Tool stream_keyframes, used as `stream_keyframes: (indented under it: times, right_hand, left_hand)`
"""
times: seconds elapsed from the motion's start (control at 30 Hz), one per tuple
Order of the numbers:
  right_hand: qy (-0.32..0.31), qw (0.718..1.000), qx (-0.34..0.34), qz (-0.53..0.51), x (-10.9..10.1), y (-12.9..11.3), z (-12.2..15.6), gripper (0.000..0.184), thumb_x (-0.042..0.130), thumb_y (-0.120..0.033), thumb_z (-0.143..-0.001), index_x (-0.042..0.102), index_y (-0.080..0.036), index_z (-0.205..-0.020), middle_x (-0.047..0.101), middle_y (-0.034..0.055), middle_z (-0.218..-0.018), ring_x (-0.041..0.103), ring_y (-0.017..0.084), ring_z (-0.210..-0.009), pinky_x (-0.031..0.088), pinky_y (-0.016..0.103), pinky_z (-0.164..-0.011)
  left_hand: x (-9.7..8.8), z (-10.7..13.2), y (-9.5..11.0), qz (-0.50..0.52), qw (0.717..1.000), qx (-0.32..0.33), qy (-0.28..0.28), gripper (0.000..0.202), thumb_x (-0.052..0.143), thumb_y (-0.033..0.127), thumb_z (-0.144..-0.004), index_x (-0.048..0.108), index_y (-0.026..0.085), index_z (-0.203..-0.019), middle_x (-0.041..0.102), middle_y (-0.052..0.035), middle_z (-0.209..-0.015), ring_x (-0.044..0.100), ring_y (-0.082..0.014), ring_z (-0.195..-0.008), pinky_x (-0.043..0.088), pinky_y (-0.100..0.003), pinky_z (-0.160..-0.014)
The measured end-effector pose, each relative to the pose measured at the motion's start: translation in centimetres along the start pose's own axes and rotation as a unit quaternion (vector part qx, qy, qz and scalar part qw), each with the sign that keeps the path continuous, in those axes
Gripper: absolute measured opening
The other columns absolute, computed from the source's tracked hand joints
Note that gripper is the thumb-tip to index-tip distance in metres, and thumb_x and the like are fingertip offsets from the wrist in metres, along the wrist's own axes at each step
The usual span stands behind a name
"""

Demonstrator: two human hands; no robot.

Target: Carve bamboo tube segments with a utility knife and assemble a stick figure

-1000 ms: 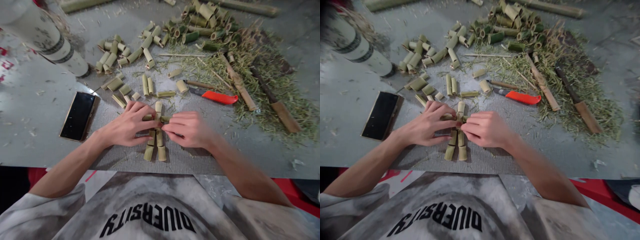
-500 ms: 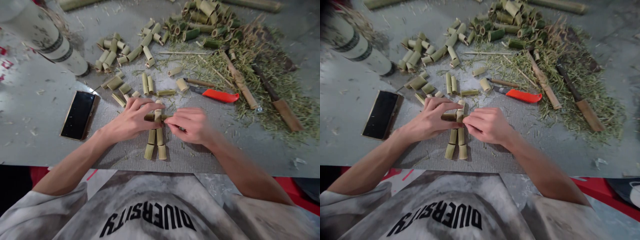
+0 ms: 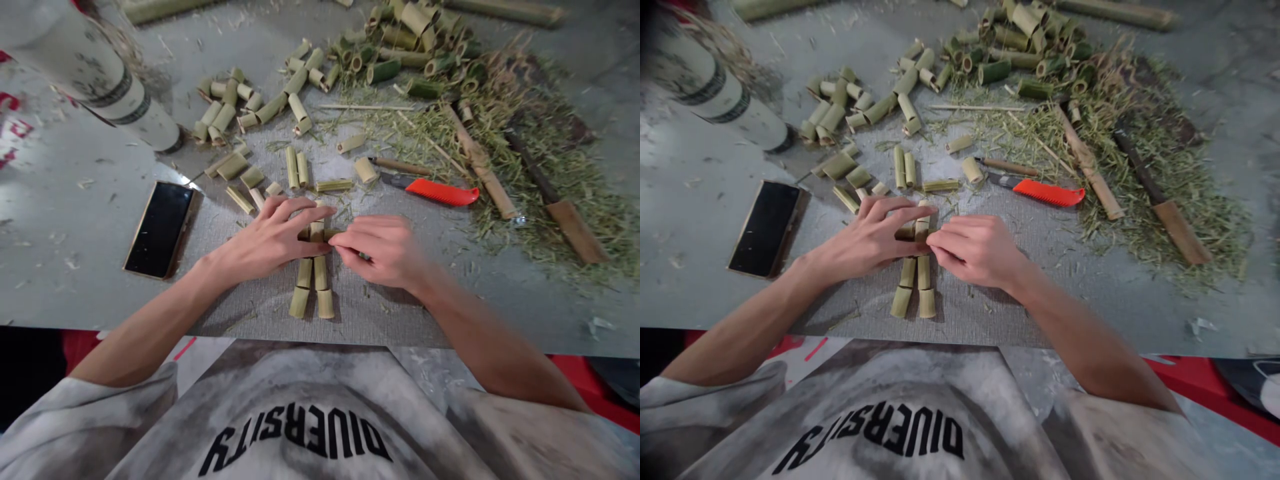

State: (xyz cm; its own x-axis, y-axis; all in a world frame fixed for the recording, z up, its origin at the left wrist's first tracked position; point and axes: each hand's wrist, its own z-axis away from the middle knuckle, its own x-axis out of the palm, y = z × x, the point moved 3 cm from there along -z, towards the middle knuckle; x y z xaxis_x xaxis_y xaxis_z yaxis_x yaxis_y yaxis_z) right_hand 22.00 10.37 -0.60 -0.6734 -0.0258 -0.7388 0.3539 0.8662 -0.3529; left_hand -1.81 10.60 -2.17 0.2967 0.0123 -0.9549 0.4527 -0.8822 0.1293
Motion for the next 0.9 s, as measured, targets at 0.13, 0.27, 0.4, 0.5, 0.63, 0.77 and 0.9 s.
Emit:
stream_keyframes:
  times: [0.13,0.27,0.4,0.5,0.63,0.77,0.9]
  right_hand:
    - [-0.006,1.000,0.002,0.004,0.07,0.02,0.09,0.020,0.060,-0.012,-0.109,0.072,-0.022,-0.096,0.073,-0.0026,-0.077,0.060,0.013,-0.068,0.047,0.030,-0.070]
    - [-0.008,1.000,0.009,0.003,0.20,0.09,0.15,0.019,0.060,-0.013,-0.109,0.072,-0.023,-0.098,0.074,-0.0025,-0.079,0.062,0.013,-0.069,0.048,0.030,-0.070]
    - [-0.001,1.000,0.005,-0.005,0.17,0.06,0.14,0.019,0.061,-0.011,-0.108,0.072,-0.022,-0.098,0.073,-0.0028,-0.077,0.060,0.013,-0.067,0.048,0.030,-0.069]
    - [0.010,1.000,0.003,-0.003,0.08,0.03,0.20,0.018,0.061,-0.011,-0.107,0.072,-0.023,-0.098,0.071,-0.0032,-0.075,0.058,0.013,-0.066,0.046,0.031,-0.067]
    - [0.017,1.000,0.007,0.000,0.04,0.06,0.27,0.018,0.061,-0.012,-0.106,0.072,-0.024,-0.098,0.070,-0.0037,-0.074,0.058,0.013,-0.066,0.045,0.031,-0.066]
    - [0.024,1.000,0.004,-0.007,0.00,0.08,0.21,0.018,0.061,-0.011,-0.106,0.072,-0.023,-0.097,0.069,-0.0039,-0.074,0.057,0.013,-0.066,0.045,0.031,-0.066]
    - [0.029,1.000,0.002,-0.005,-0.01,0.10,0.20,0.018,0.062,-0.010,-0.105,0.071,-0.023,-0.097,0.071,-0.0036,-0.074,0.057,0.013,-0.066,0.045,0.031,-0.066]
  left_hand:
    - [0.23,-0.17,0.04,0.002,1.000,0.001,0.004,0.041,0.066,0.008,-0.105,0.078,0.031,-0.137,0.053,-0.0103,-0.174,0.048,-0.0361,-0.155,0.043,-0.056,-0.123]
    - [0.31,-0.29,0.12,-0.007,1.000,0.000,0.010,0.032,0.067,0.014,-0.108,0.079,0.030,-0.134,0.054,-0.0114,-0.174,0.050,-0.0366,-0.154,0.045,-0.056,-0.122]
    - [0.32,-0.32,0.15,-0.011,1.000,-0.005,0.016,0.029,0.067,0.016,-0.109,0.078,0.029,-0.132,0.054,-0.0112,-0.174,0.050,-0.0354,-0.155,0.046,-0.055,-0.123]
    - [0.30,-0.33,0.12,0.003,1.000,-0.012,0.025,0.026,0.068,0.018,-0.109,0.078,0.028,-0.131,0.054,-0.0112,-0.174,0.050,-0.0356,-0.155,0.046,-0.056,-0.124]
    - [0.28,-0.35,0.12,-0.009,0.999,-0.012,0.029,0.021,0.069,0.022,-0.109,0.079,0.027,-0.127,0.055,-0.0107,-0.171,0.049,-0.0355,-0.154,0.046,-0.057,-0.125]
    - [0.19,-0.35,0.15,-0.009,0.999,-0.009,0.037,0.021,0.067,0.023,-0.111,0.077,0.028,-0.129,0.054,-0.0104,-0.171,0.050,-0.0354,-0.153,0.046,-0.055,-0.123]
    - [0.18,-0.29,0.12,0.007,0.999,-0.015,0.034,0.021,0.066,0.021,-0.111,0.076,0.028,-0.128,0.055,-0.0104,-0.171,0.050,-0.0357,-0.153,0.044,-0.055,-0.123]
